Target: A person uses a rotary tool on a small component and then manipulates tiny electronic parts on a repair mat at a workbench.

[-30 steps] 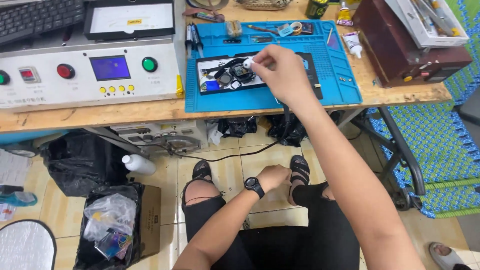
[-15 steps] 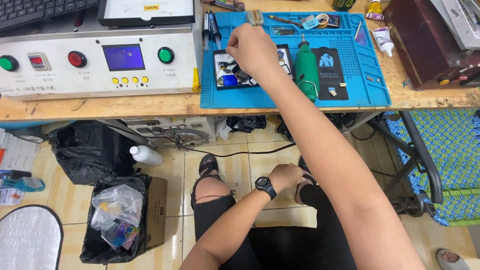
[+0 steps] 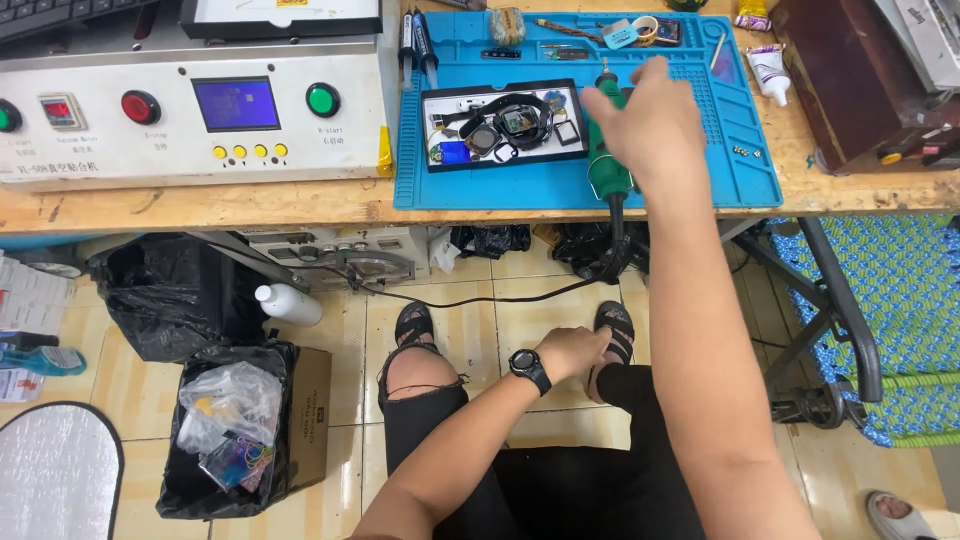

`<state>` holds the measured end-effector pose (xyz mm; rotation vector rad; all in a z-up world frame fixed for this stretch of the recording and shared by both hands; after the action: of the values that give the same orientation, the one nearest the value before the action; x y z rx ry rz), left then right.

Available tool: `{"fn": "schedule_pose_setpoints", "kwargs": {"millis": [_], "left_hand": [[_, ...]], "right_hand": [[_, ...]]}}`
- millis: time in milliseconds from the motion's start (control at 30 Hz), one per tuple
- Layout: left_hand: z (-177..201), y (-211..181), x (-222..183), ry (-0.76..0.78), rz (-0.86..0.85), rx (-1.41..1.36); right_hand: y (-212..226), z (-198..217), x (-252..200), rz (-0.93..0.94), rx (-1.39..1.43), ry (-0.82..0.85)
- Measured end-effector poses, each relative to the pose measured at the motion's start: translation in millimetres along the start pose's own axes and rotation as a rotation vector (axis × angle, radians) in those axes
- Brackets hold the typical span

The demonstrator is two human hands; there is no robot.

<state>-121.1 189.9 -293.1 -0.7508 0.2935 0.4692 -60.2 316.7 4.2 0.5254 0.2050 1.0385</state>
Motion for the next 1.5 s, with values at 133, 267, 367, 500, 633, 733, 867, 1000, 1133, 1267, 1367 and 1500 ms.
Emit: {"fn": "schedule_pose_setpoints", "kwargs": {"millis": [133,267,367,500,633,733,867,1000,1133,1267,1367,1500], "left_hand": [[-17,12,22,0.056,0.023,0.077],[-17,13,26,0.046,0.036,0.097],[-25,17,30,0.106,0.096,0.157],[-19,11,23,0.114,0.075,0.184],[0,-9,-12,0.016,-0.058,0.045],[100,-80,-121,0.058,-0.225,-0.409],[137,-60,-175,-0.120,-0.227,-0.615],[219,-49,-214,-0.711,-0.010,-0.328],[285,-58,-228,-1.120,-0.019,0.125],[317,-29,-205,-1.116,0.100,0.255],[333,1,-184,-1.034,0.300,0.263],[345,39,-163,-0.986,0.379,0.349]], "right_hand": [[-9,-21,10,-0.099,-0.227,0.192],[-14,-23,10,-0.149,-0.219,0.216],[-14,-21,6,-0.159,-0.180,0.234],[-17,-20,5,-0.106,-0.119,0.205],[-9,7,-26,-0.046,0.090,0.116],[-28,41,-79,0.399,0.321,-0.301],[-106,-10,-126,0.390,0.819,0.147],[-142,-102,-152,0.194,0.888,1.085],[-153,-145,-154,0.128,0.506,1.220],[-162,-153,-146,0.129,0.333,1.153],[-171,-163,-140,0.133,0.252,1.077],[-173,-165,-138,0.102,0.240,1.045]]}}
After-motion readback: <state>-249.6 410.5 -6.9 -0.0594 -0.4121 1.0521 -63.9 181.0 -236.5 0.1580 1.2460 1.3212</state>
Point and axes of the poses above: each hand's wrist, its own x-axis towards the middle knuckle, its own z-axis out of the back of the hand, y = z × x, the point moved 5 cm from there along x, towards the middle knuckle
